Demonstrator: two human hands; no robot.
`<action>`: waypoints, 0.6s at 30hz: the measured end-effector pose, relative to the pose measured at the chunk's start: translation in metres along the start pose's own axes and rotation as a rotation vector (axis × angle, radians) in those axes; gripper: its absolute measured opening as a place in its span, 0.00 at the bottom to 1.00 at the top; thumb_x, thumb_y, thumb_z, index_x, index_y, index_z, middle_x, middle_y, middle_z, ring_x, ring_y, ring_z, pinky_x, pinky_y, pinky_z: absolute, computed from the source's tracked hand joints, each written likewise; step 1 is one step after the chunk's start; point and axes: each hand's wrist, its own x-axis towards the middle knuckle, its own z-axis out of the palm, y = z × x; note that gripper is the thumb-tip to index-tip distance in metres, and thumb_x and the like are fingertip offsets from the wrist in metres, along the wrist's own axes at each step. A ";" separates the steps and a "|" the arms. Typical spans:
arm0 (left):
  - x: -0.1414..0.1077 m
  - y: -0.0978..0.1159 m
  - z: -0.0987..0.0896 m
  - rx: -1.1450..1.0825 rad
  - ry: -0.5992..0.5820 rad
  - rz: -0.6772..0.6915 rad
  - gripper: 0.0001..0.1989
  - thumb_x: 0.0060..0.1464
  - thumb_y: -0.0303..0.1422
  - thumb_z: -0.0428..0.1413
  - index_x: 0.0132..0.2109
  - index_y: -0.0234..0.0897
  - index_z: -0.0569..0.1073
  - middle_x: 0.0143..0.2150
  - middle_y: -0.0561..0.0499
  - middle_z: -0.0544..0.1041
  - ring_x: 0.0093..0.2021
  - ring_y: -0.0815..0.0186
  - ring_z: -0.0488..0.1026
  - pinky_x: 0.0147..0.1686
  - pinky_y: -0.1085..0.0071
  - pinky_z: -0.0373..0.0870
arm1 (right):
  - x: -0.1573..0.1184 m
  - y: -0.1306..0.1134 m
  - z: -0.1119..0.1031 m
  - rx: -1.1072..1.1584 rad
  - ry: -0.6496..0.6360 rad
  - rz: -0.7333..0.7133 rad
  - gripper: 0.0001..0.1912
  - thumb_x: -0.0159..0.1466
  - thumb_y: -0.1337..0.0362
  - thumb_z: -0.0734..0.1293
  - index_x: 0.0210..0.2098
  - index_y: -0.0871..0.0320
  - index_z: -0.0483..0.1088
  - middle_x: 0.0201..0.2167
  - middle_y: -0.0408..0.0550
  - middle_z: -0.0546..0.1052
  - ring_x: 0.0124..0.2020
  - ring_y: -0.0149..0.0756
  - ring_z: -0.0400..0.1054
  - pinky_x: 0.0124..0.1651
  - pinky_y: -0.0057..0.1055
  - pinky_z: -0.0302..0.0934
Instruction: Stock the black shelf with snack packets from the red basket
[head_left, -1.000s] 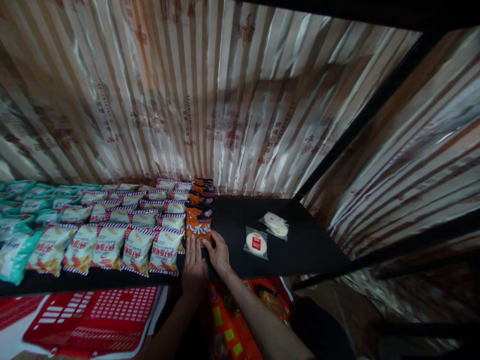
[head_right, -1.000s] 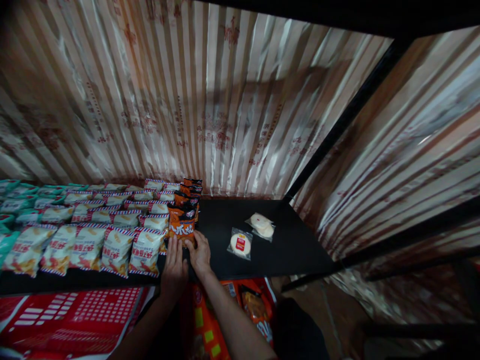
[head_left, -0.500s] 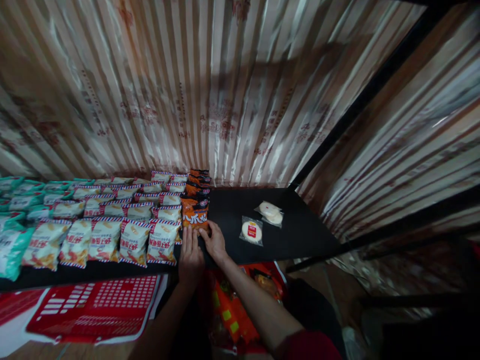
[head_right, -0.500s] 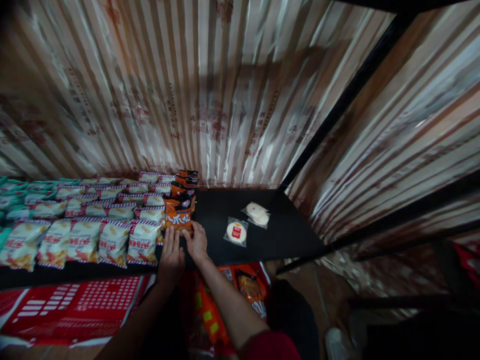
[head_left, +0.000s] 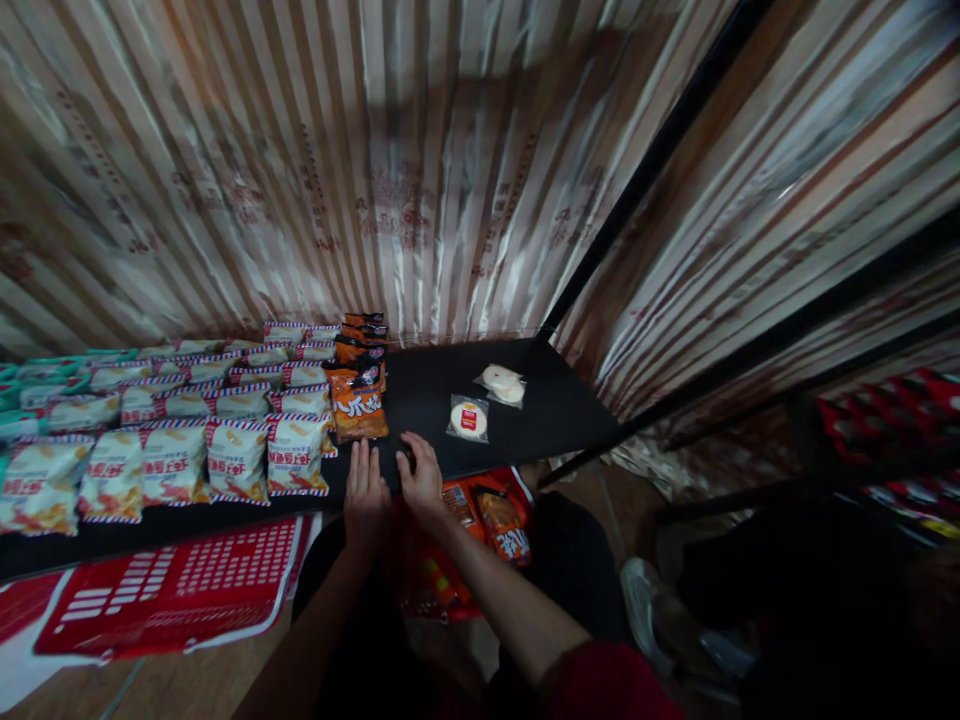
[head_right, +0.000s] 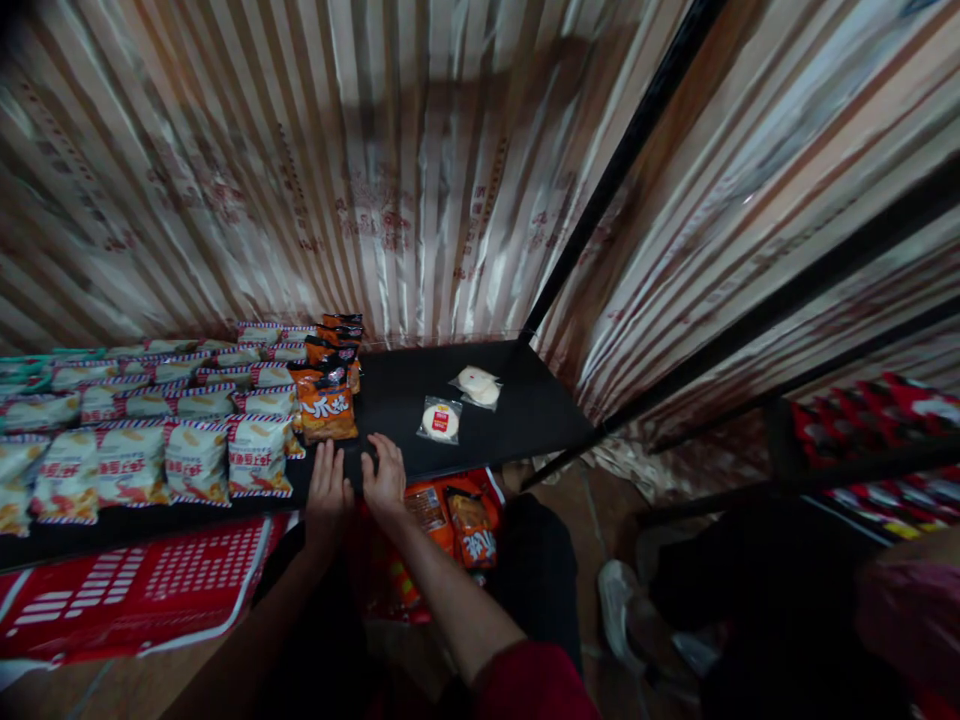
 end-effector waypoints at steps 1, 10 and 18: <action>-0.007 0.005 0.000 -0.013 -0.024 0.011 0.23 0.58 0.25 0.39 0.60 0.24 0.55 0.64 0.32 0.54 0.66 0.54 0.44 0.58 0.51 0.58 | -0.005 0.002 -0.004 0.000 0.006 -0.012 0.17 0.62 0.65 0.57 0.48 0.60 0.68 0.49 0.55 0.71 0.51 0.39 0.63 0.54 0.39 0.58; -0.064 0.073 0.013 -0.228 -0.231 0.115 0.22 0.58 0.25 0.41 0.59 0.30 0.57 0.62 0.36 0.59 0.65 0.59 0.50 0.57 0.55 0.59 | -0.056 0.044 -0.071 -0.091 0.109 -0.024 0.17 0.63 0.65 0.54 0.43 0.59 0.70 0.44 0.54 0.74 0.48 0.37 0.66 0.53 0.40 0.60; -0.080 0.142 0.029 -0.548 -0.868 -0.278 0.25 0.56 0.30 0.39 0.58 0.23 0.62 0.58 0.34 0.65 0.59 0.56 0.62 0.58 0.59 0.57 | -0.090 0.111 -0.135 -0.485 0.027 0.268 0.20 0.60 0.62 0.55 0.45 0.64 0.71 0.48 0.58 0.72 0.53 0.44 0.63 0.57 0.41 0.56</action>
